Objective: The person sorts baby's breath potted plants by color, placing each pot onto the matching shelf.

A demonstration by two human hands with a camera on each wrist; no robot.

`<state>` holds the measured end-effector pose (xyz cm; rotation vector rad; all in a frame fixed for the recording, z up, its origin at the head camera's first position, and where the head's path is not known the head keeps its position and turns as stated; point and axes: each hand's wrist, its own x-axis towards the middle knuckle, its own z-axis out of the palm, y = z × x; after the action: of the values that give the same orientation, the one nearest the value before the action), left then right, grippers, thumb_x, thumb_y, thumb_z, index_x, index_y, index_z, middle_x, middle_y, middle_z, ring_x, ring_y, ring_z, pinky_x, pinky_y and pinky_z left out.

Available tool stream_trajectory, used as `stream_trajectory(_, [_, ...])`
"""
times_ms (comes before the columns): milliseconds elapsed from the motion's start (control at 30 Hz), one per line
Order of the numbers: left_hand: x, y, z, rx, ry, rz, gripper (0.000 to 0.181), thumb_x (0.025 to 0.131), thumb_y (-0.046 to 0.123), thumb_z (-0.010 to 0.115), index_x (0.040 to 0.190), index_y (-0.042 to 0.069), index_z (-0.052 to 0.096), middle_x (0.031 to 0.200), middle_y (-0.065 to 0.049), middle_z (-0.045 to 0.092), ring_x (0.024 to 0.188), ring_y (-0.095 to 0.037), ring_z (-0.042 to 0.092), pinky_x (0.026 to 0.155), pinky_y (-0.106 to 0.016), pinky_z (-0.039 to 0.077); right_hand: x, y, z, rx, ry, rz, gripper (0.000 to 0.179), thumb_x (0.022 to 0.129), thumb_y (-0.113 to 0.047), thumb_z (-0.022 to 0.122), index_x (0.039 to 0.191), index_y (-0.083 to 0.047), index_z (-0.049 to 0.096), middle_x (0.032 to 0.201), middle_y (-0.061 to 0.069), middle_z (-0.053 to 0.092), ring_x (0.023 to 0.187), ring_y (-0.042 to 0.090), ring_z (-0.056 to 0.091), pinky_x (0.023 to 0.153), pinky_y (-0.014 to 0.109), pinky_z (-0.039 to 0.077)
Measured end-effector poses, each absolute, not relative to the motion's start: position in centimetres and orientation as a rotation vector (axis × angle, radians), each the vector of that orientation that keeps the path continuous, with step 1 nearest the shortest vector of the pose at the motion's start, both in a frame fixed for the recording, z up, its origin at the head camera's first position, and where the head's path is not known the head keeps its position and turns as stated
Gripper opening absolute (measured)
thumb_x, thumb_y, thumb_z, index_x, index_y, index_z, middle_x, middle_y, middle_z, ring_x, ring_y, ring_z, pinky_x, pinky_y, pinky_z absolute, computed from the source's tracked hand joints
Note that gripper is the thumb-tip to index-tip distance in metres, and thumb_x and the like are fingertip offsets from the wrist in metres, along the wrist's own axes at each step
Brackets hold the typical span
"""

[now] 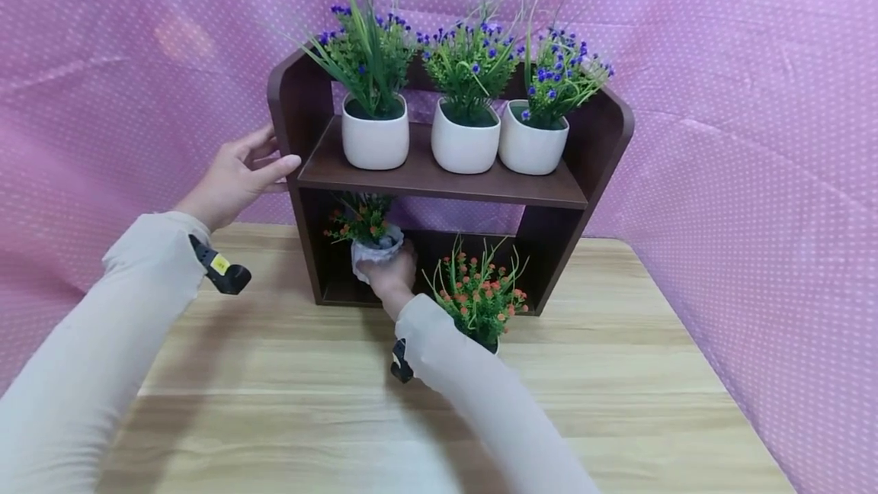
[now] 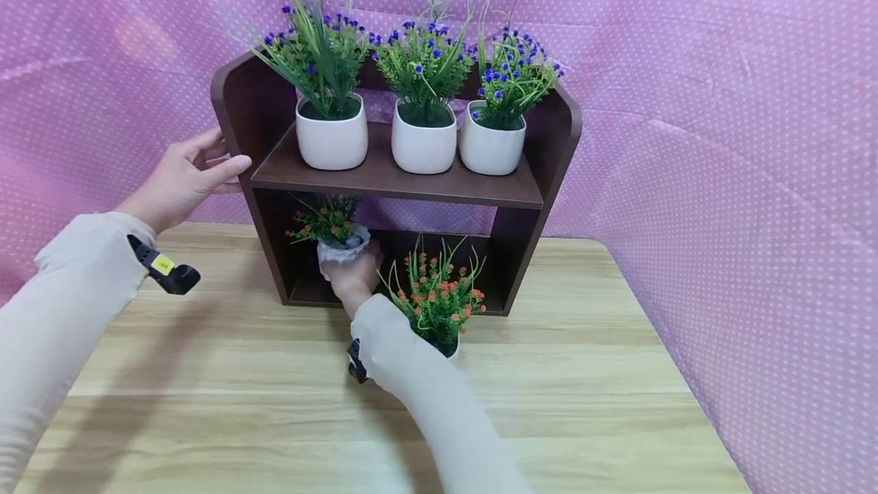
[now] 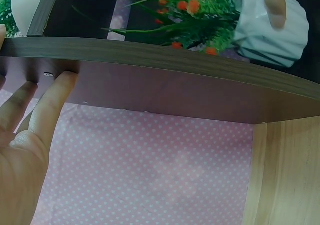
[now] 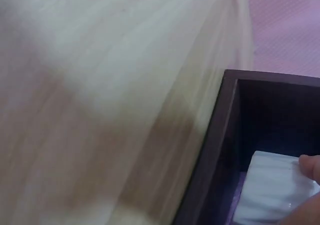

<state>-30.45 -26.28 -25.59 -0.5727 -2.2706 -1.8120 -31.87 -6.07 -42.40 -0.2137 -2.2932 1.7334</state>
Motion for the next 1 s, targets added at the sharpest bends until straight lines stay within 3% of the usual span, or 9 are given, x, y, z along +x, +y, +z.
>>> stream_trajectory(367, [-30.6, -26.1, -25.4, -0.591, -2.325, -1.734, 0.061, 0.093, 0.019, 0.064, 0.148, 0.025, 0.038, 0.145, -0.017, 0.045, 0.106, -0.002, 0.061, 0.078, -0.02, 0.057, -32.8, -6.2, -43.8, -0.242, -2.314, 1.708, 0.093, 0.066, -0.019, 0.088, 0.142, -0.002, 0.036, 0.13, 0.017, 0.05, 0.118, 0.033, 0.053, 0.102, 0.04, 0.046])
stream_trajectory(633, [-30.6, -26.2, -25.6, -0.6, -2.325, -1.728, 0.061, 0.093, 0.019, 0.064, 0.148, 0.024, 0.037, 0.145, -0.017, 0.045, 0.107, -0.003, 0.06, 0.078, -0.02, 0.057, -33.1, -6.4, -44.2, -0.261, -2.319, 1.68, 0.083, 0.064, -0.019, 0.089, 0.133, -0.004, 0.043, 0.126, 0.017, 0.052, 0.113, 0.033, 0.056, 0.097, 0.041, 0.049])
stream_trajectory(1000, [-30.3, -26.5, -25.7, -0.572, -2.315, -1.754, 0.061, 0.093, 0.018, 0.064, 0.148, 0.023, 0.037, 0.146, -0.017, 0.044, 0.106, -0.003, 0.061, 0.077, -0.02, 0.057, -33.7, -6.4, -45.6, -0.193, -2.331, 1.64, 0.085, 0.067, -0.026, 0.087, 0.136, -0.007, 0.042, 0.123, 0.016, 0.057, 0.112, 0.034, 0.057, 0.096, 0.038, 0.05])
